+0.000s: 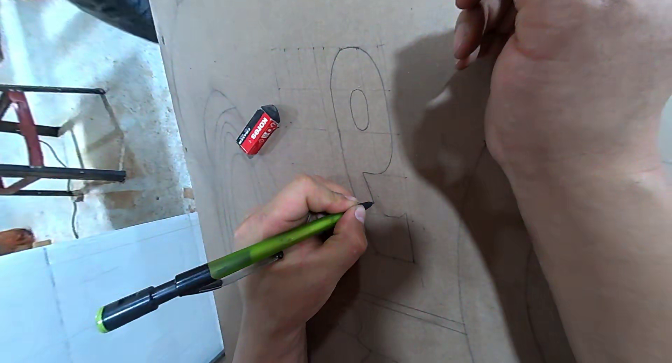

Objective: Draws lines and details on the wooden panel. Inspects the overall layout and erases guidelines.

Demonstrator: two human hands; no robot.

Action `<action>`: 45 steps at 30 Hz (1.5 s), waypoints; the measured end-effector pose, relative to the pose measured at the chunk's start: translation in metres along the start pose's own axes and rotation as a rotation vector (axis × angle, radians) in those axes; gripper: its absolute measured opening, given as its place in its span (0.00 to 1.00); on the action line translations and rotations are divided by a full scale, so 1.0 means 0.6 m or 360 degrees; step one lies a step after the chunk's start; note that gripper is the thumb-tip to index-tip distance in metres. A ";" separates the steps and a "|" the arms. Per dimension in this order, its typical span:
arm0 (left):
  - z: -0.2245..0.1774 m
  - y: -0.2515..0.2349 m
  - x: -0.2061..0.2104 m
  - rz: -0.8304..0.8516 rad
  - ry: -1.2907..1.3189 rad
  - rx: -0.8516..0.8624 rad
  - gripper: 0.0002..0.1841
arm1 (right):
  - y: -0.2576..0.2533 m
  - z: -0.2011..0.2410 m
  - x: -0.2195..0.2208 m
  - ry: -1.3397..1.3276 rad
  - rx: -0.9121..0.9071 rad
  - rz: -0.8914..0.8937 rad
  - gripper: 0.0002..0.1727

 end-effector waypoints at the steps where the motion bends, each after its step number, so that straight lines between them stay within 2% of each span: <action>1: 0.000 0.000 0.000 0.0003 0.0005 0.0000 0.05 | 0.000 0.003 0.001 -0.0014 -0.0023 0.0035 0.14; 3: 0.000 0.001 0.001 0.0011 0.0010 0.0000 0.06 | 0.007 0.039 0.017 -0.0046 -0.0078 0.0084 0.13; 4: 0.000 0.001 0.001 0.0016 0.0013 -0.0002 0.06 | 0.019 0.076 0.034 -0.0039 -0.0049 -0.0011 0.12; 6: -0.001 0.001 0.002 0.0019 0.0017 -0.0004 0.06 | 0.045 0.146 0.068 0.0068 0.0125 -0.0377 0.16; 7: -0.001 0.001 0.002 0.0017 0.0020 -0.0001 0.06 | 0.050 0.160 0.074 0.0094 0.0175 -0.0425 0.17; 10: -0.002 0.001 0.002 0.0032 0.0008 0.0002 0.06 | 0.044 0.144 0.067 0.0055 0.0133 -0.0392 0.16; 13: -0.002 0.000 0.003 0.0054 0.0016 -0.0003 0.06 | 0.007 0.034 0.016 -0.0048 -0.0071 0.0062 0.13; 15: 0.000 0.000 0.002 0.0052 0.0039 0.0003 0.06 | -0.001 0.006 0.004 -0.0032 -0.0062 0.0057 0.14; 17: 0.003 0.002 -0.006 0.0045 0.0146 -0.0023 0.06 | 0.007 0.036 0.017 -0.0041 -0.0049 0.0060 0.13; 18: 0.004 0.005 -0.010 0.0022 0.0227 -0.0068 0.06 | 0.018 0.073 0.034 -0.0047 -0.0005 -0.0032 0.12; 20: 0.002 0.025 -0.007 -0.0069 0.0276 -0.0175 0.06 | 0.040 0.145 0.069 0.0011 0.0172 -0.0404 0.17; 21: 0.001 0.041 0.002 -0.0170 0.0258 -0.0212 0.05 | 0.042 0.159 0.075 0.0034 0.0207 -0.0443 0.18; 24: -0.005 0.072 0.028 -0.0611 0.0098 -0.0163 0.03 | 0.043 0.160 0.071 0.0059 0.0231 -0.0443 0.14; 26: -0.007 0.067 0.033 -0.0715 0.0004 -0.0129 0.03 | 0.042 0.158 0.069 0.0049 0.0251 -0.0426 0.13; 34: -0.006 0.058 0.032 -0.0707 -0.0051 -0.0154 0.03 | 0.042 0.154 0.066 -0.0020 0.0310 -0.0436 0.11; 45: -0.008 0.060 0.032 -0.0705 -0.0136 -0.0131 0.03 | 0.043 0.156 0.069 -0.0006 0.0317 -0.0440 0.13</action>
Point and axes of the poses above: each hand's wrist, its own y-axis away from the middle knuckle, its own x-axis out of the palm, z = x × y, the point moved 7 cm from there along -y, towards the middle knuckle, and after that the axes turned 12 degrees about y, right-handed, at the moved point
